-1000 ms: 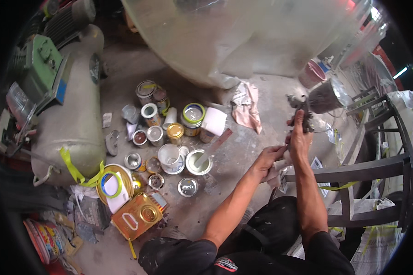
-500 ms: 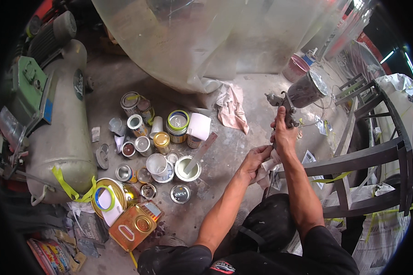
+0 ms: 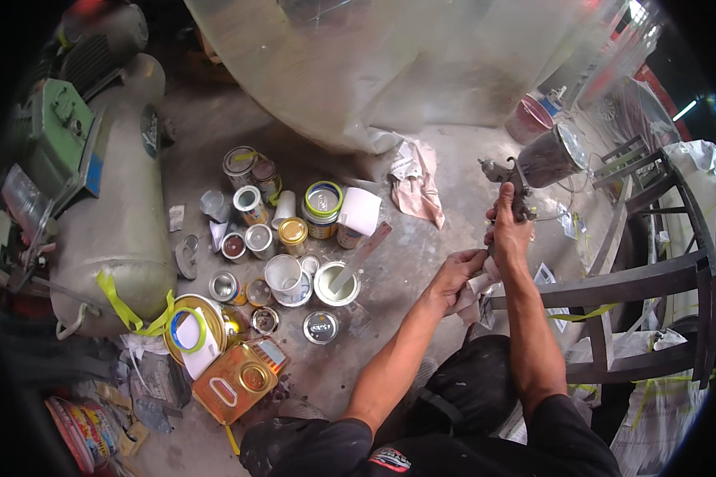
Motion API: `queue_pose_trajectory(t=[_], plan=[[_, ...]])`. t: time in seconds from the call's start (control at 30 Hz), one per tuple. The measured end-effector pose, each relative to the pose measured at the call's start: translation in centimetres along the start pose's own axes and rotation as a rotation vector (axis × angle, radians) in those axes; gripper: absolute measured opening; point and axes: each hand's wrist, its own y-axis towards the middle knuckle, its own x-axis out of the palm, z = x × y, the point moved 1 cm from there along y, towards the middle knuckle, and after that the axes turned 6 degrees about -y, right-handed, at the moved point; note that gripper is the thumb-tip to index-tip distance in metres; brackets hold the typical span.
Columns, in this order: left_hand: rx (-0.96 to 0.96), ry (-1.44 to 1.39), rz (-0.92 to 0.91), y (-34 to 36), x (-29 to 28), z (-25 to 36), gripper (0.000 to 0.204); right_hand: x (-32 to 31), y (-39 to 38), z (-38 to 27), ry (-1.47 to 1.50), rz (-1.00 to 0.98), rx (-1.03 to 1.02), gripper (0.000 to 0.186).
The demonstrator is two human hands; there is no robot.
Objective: The person sits on the floor and cleans a paint sprayer cup with a cloth. They then open a paint can, stir the contents with a stick, and pour the paint into a plastic cup. Finally, they add a liquid from a gold can into the mixture and stir it again.
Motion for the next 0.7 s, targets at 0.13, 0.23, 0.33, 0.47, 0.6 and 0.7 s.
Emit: queue_pose_trajectory(t=[0.13,0.23,0.33,0.47,0.6,0.7], plan=[[0.001,-0.060,-0.066,0.51,-0.38,-0.64,0.027,-0.35,0.21,0.14,0.020,0.001,-0.028,0.056],[-0.005,-0.086,-0.064,0.40,-0.16,-0.85,0.026,-0.60,0.18,0.15,0.040,-0.004,-0.030,0.060],[-0.002,-0.062,-0.058,0.44,-0.52,-0.70,0.027,-0.26,0.06,0.16,0.036,-0.003,-0.030,0.060],[-0.008,-0.058,-0.081,0.40,-0.59,-0.64,0.028,-0.32,0.20,0.24,0.026,-0.016,-0.053,0.059],[0.004,-0.033,-0.062,0.59,-0.65,-0.64,0.027,-0.26,0.16,0.12,0.028,-0.012,-0.043,0.055],[0.001,-0.040,-0.052,0.36,-0.38,-0.54,0.027,-0.41,0.41,0.31,0.017,-0.015,-0.031,0.055]])
